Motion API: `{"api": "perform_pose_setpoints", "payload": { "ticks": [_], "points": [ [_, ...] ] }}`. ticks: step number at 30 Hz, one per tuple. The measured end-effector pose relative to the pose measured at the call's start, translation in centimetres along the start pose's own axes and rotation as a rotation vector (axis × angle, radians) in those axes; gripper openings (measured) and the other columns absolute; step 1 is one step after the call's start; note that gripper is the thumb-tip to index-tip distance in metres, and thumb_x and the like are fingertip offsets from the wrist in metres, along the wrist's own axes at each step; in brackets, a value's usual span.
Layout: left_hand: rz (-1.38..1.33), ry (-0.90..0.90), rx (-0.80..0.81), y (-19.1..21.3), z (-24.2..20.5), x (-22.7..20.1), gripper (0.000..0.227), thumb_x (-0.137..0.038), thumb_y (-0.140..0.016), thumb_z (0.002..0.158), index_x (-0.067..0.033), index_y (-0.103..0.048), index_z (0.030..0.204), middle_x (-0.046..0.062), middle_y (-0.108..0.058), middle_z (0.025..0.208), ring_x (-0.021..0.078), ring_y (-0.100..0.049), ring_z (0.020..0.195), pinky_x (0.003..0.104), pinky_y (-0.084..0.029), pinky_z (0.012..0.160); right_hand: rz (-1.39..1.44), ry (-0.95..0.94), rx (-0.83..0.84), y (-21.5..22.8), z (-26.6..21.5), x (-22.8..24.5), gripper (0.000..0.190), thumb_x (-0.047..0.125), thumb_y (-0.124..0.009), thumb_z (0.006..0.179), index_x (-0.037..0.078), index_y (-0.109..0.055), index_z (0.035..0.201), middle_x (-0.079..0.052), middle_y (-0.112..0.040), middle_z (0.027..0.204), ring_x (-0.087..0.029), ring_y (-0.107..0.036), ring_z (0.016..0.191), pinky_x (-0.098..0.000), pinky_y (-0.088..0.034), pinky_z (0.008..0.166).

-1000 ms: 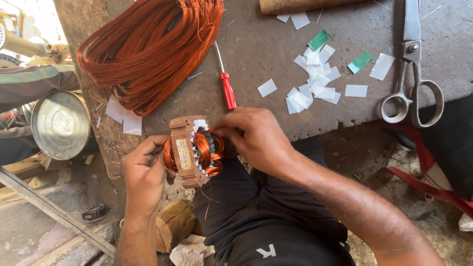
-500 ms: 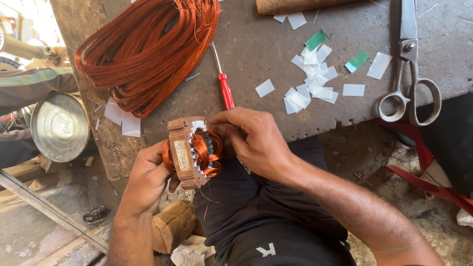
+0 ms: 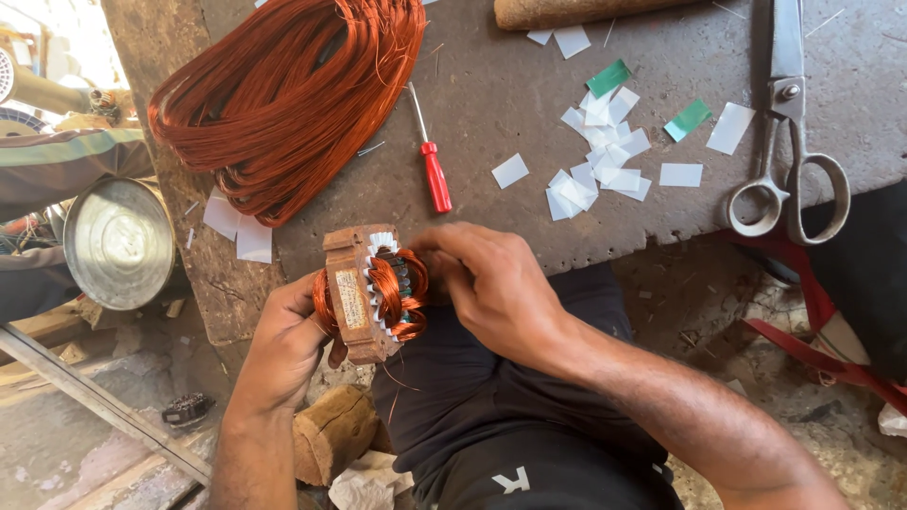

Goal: The person winds enameled copper wire by hand around a bobbin coil held on their lap, pulling loops of wire from a large bundle on the bench. They cut strips of white insulating paper with scissors and fold the paper pieces into the wound coil as insulation between the wires.

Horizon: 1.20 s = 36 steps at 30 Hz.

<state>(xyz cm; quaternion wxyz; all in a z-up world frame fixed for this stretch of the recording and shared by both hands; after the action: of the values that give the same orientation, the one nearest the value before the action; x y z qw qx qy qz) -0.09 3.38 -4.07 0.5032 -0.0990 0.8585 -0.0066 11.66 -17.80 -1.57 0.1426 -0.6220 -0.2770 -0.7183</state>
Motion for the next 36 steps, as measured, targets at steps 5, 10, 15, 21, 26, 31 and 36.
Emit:
{"api": "perform_pose_setpoints", "payload": {
  "ticks": [5, 10, 15, 21, 26, 31, 36],
  "points": [
    [0.015, 0.04, -0.052, -0.5, 0.0, -0.8, 0.023, -0.017, -0.065, 0.098, 0.0003, -0.074, 0.11, 0.002, -0.071, 0.082, 0.0073, -0.059, 0.064, 0.022, -0.043, 0.045, 0.032, 0.002, -0.014, 0.0, -0.2, -0.5, 0.029, -0.009, -0.056, 0.091, 0.001, -0.067, 0.116, -0.017, -0.075, 0.103, -0.029, -0.078, 0.093, -0.0371, -0.061, 0.078],
    [0.006, 0.023, -0.03, -0.1, 0.0, -0.3, 0.022, -0.016, -0.067, 0.099, 0.0017, -0.073, 0.109, 0.002, -0.07, 0.084, 0.0072, -0.059, 0.065, 0.022, -0.043, 0.046, -0.018, 0.065, -0.017, 0.0, -0.2, 0.2, 0.033, -0.011, -0.056, 0.089, 0.001, -0.068, 0.117, -0.017, -0.074, 0.103, -0.031, -0.076, 0.092, -0.0383, -0.06, 0.077],
    [-0.045, 0.073, -0.071, 0.0, 0.3, -0.5, 0.024, -0.015, -0.069, 0.097, 0.003, -0.074, 0.111, 0.004, -0.07, 0.08, 0.0061, -0.054, 0.056, 0.021, -0.04, 0.044, -0.022, 0.116, -0.025, 0.7, -0.5, 1.0, 0.035, -0.012, -0.053, 0.09, 0.001, -0.066, 0.12, -0.014, -0.073, 0.103, -0.024, -0.073, 0.082, -0.036, -0.058, 0.07],
    [-0.082, 0.066, -0.12, 0.3, 0.8, -0.5, 0.026, -0.011, -0.068, 0.092, 0.0005, -0.074, 0.115, 0.002, -0.071, 0.081, 0.0048, -0.055, 0.056, 0.02, -0.039, 0.044, 0.667, -0.288, 0.424, -3.1, -0.2, -3.0, 0.042, -0.015, -0.044, 0.082, 0.0, -0.05, 0.121, -0.01, -0.066, 0.107, -0.014, -0.067, 0.067, -0.0281, -0.059, 0.053],
    [0.231, 0.034, -0.121, 1.2, 0.7, -0.1, 0.031, -0.001, -0.073, 0.087, -0.0004, -0.076, 0.118, 0.002, -0.069, 0.079, 0.0056, -0.055, 0.059, 0.022, -0.042, 0.049, 0.947, -0.335, 0.498, -3.7, 0.4, -3.7, 0.022, -0.009, -0.057, 0.092, 0.001, -0.049, 0.11, -0.012, -0.067, 0.099, -0.013, -0.064, 0.068, -0.0279, -0.057, 0.054],
    [0.358, -0.278, -0.201, -1.4, 1.5, -2.4, 0.036, 0.008, -0.072, 0.083, -0.0014, -0.072, 0.118, 0.003, -0.075, 0.104, 0.0111, -0.069, 0.089, 0.027, -0.059, 0.078, 0.176, 0.168, 0.198, -2.2, 0.8, -2.0, 0.019, 0.003, -0.073, 0.092, 0.005, -0.062, 0.107, -0.008, -0.065, 0.095, -0.02, -0.067, 0.076, -0.0329, -0.056, 0.064],
    [0.781, -0.572, -0.26, -4.3, 0.6, -6.1, 0.025, 0.005, -0.075, 0.08, -0.0026, -0.074, 0.104, 0.012, -0.064, 0.108, 0.0196, -0.066, 0.095, 0.031, -0.055, 0.082, -0.282, 0.47, 0.067, -1.5, -0.1, -0.5, 0.027, 0.008, -0.076, 0.088, 0.006, -0.07, 0.114, -0.009, -0.06, 0.094, -0.026, -0.066, 0.08, -0.0379, -0.054, 0.065]
  ]
}}
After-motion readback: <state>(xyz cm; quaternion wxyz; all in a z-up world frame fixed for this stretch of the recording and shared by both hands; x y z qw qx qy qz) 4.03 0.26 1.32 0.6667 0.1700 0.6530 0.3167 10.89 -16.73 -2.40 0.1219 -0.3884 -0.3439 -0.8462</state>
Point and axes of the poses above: each hand's wrist, its own z-axis towards the middle knuckle, its own y-axis out of the back of the hand, x = y × z, the point moved 6 cm from there along z, towards the middle knuckle
